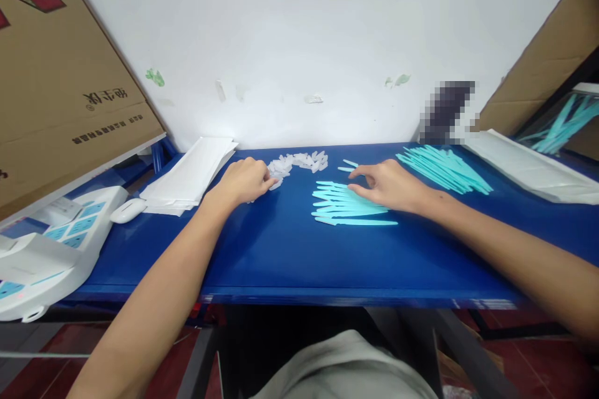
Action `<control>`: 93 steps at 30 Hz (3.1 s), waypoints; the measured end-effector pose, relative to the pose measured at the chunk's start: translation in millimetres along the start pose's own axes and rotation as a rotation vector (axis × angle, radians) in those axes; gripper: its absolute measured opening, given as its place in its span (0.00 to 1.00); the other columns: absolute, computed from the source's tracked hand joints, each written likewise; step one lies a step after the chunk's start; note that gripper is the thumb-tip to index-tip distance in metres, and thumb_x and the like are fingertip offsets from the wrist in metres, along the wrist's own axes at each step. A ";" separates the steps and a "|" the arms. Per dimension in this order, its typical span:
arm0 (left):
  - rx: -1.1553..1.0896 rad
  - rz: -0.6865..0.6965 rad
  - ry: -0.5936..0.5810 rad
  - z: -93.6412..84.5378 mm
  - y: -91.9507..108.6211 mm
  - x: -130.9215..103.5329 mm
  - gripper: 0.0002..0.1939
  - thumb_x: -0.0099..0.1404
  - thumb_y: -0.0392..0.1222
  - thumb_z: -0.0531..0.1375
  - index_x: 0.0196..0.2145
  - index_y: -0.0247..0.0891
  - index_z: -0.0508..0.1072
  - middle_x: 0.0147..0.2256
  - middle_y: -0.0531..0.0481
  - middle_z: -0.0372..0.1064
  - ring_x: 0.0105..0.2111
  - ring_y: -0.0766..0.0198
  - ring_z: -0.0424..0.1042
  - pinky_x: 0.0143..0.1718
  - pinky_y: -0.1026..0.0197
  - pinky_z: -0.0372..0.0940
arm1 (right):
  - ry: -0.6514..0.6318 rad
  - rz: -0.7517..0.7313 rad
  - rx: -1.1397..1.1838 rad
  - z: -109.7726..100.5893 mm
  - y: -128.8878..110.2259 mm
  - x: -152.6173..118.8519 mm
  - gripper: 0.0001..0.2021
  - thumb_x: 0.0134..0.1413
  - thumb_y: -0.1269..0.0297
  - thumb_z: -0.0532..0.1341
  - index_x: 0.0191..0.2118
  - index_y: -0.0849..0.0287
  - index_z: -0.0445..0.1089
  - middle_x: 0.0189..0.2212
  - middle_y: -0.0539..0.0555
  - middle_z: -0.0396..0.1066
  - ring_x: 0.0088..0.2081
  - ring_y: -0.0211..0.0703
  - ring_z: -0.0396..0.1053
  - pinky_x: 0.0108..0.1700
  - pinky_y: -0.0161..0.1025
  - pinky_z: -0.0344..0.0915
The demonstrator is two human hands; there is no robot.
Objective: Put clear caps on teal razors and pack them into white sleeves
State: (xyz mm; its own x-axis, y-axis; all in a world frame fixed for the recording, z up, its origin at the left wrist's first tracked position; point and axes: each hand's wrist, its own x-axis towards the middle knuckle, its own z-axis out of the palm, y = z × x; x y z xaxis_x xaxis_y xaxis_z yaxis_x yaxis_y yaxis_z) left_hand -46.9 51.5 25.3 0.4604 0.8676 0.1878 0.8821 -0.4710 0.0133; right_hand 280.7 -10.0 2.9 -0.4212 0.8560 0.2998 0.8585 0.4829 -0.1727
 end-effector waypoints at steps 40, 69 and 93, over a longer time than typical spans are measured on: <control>-0.105 0.439 0.597 19.7 36.6 -3.6 0.12 0.73 0.44 0.58 0.43 0.37 0.78 0.31 0.48 0.76 0.28 0.63 0.73 0.30 0.63 0.62 | 0.094 -0.110 0.143 18.2 15.1 5.8 0.13 0.68 0.63 0.52 0.50 0.58 0.71 0.47 0.61 0.78 0.47 0.56 0.75 0.49 0.53 0.70; -0.241 0.610 0.606 23.8 43.1 -2.9 0.13 0.76 0.42 0.57 0.48 0.34 0.78 0.38 0.43 0.80 0.33 0.64 0.77 0.36 0.62 0.69 | 0.332 -0.265 0.097 4.7 -11.8 -4.5 0.15 0.71 0.67 0.52 0.56 0.60 0.70 0.49 0.62 0.78 0.48 0.53 0.77 0.49 0.50 0.73; -0.364 0.624 0.566 24.7 57.8 -6.3 0.12 0.76 0.43 0.58 0.47 0.35 0.78 0.39 0.44 0.79 0.39 0.62 0.77 0.41 0.61 0.70 | 0.382 -0.343 -0.108 6.8 -19.6 -6.8 0.13 0.72 0.65 0.53 0.53 0.61 0.72 0.39 0.61 0.77 0.38 0.48 0.75 0.36 0.41 0.69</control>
State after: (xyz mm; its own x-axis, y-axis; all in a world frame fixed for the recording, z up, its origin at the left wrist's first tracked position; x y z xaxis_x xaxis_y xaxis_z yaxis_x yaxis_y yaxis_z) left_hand 3.6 22.8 0.6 0.6402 0.2769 0.7166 0.3601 -0.9321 0.0385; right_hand 264.7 -24.0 -2.0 -0.5640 0.5136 0.6466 0.7238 0.6845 0.0875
